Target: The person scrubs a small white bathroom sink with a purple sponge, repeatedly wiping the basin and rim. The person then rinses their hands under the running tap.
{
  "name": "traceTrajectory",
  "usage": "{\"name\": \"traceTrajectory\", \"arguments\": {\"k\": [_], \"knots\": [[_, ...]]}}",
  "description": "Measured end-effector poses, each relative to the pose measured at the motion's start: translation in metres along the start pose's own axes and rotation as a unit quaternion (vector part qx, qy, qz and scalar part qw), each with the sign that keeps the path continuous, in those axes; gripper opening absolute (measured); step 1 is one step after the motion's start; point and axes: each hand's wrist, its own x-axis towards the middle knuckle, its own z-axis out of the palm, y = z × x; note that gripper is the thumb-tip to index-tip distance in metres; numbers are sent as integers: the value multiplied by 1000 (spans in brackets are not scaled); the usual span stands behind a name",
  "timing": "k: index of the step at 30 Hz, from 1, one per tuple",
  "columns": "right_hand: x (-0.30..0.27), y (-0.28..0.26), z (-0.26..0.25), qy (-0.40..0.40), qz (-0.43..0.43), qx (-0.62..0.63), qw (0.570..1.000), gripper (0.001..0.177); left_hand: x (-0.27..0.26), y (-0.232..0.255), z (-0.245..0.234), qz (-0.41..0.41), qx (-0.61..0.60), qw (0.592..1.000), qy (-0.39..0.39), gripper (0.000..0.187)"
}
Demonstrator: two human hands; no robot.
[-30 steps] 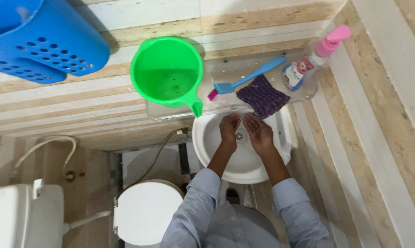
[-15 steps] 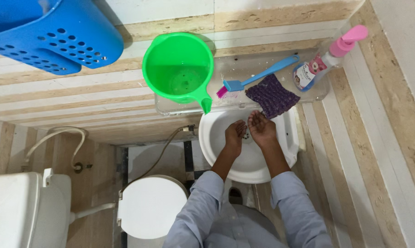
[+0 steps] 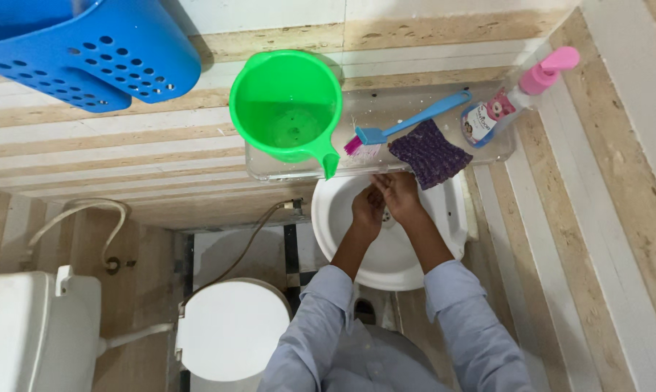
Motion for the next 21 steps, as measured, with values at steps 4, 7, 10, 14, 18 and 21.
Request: {"name": "traceTrajectory", "arguments": {"k": [4, 7, 10, 14, 18, 21], "knots": [[-16, 5, -14, 16, -43, -33, 998, 24, -4, 5, 11, 10, 15, 1000, 25, 28], [-35, 14, -32, 7, -72, -68, 995, 25, -18, 12, 19, 41, 37, 998, 35, 33], [-46, 16, -42, 43, -44, -29, 998, 28, -26, 18, 24, 40, 77, 992, 90, 35], [-45, 8, -38, 86, -27, 65, 994, 34, -37, 24, 22, 42, 88, 991, 86, 38], [-29, 2, -42, 51, 4, 191, 980, 35, -40, 27, 17, 38, 84, 992, 84, 39], [-20, 8, -43, 53, 23, 201, 978, 33, -44, 30, 16, 26, 79, 991, 102, 37]]}}
